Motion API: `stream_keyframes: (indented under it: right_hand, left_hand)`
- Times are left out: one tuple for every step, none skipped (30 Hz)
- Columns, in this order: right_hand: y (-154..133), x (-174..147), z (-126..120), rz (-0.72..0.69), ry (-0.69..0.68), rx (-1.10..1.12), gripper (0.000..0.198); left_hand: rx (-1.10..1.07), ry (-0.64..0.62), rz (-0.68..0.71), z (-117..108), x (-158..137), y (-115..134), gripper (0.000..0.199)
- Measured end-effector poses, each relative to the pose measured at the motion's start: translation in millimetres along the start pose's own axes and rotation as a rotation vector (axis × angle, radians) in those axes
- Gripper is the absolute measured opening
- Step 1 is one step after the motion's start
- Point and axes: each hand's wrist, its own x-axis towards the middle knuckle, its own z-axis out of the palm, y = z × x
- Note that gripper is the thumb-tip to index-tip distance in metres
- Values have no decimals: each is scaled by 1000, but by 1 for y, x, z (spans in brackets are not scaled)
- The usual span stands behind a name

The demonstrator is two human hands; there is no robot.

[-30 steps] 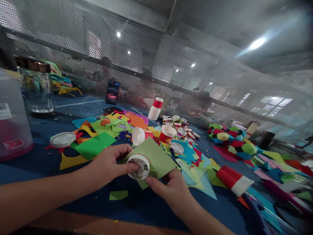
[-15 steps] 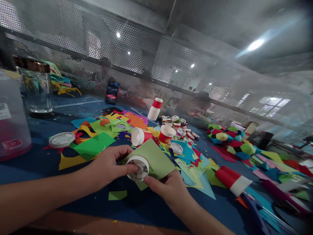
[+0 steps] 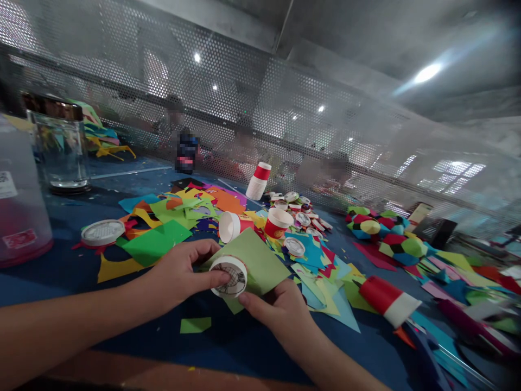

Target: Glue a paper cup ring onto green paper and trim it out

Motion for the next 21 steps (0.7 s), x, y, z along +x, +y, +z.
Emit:
stream_keyframes:
  right_hand:
    - [0,0,0,-5,3,-9,29]
    - [0,0,0,-10,3,-14,29]
    - [-1,-1,0,-17,1,-13,28]
    - [-1,0,0,-24,0,-10,28]
    - [-1,0,1,-35,0,-8,27]
    - [-1,0,1,-48,1,-9,27]
    - [-1,0,1,-56,0,-13,26]
    - [-1,1,1,-61,-2,-17,25]
    - [-1,1,2,-61,-4,-17,25]
    - [-1,2,2,-56,-6,-11,25]
    - [-1,2,2,-48,-7,-1,26]
    - [-1,2,2,-34,-7,17,28]
    - [0,2,2,-17,-9,46,30]
    - [0,2,2,3,-17,79,32]
    - [1,2,2,23,-30,108,34]
    - [1,1,2,35,-40,128,35]
    - [2,1,2,38,-45,135,36]
    - [2,1,1,34,-43,129,35]
    - [3,1,1,26,-36,112,34]
    - [3,1,0,17,-23,92,32]
    - [4,1,0,9,-10,73,31]
  left_hand:
    - [5,-1,0,0,0,0,29]
    - [10,0,-2,0,0,0,30]
    - [18,2,-6,0,0,0,30]
    - [31,5,-10,0,-1,0,30]
    - [50,10,-11,0,-1,0,29]
    - [71,15,-8,1,-2,1,28]
    - [94,20,1,1,-3,1,27]
    - [118,25,13,1,-3,2,27]
    - [139,29,28,1,-4,2,26]
    - [153,34,44,1,-4,3,26]
    - [158,37,54,1,-5,3,26]
    - [153,37,60,1,-5,3,25]
    - [137,37,62,1,-5,2,25]
    - [109,35,65,1,-5,2,25]
    - [75,31,66,2,-5,1,25]
    - [38,28,67,2,-5,1,25]
    - [5,25,67,3,-5,0,25]
    - [-23,20,64,3,-5,-1,26]
    - [-49,15,59,4,-4,-1,26]
    - [-74,7,52,4,-4,-2,27]
    - [-97,-1,45,4,-3,-3,29]
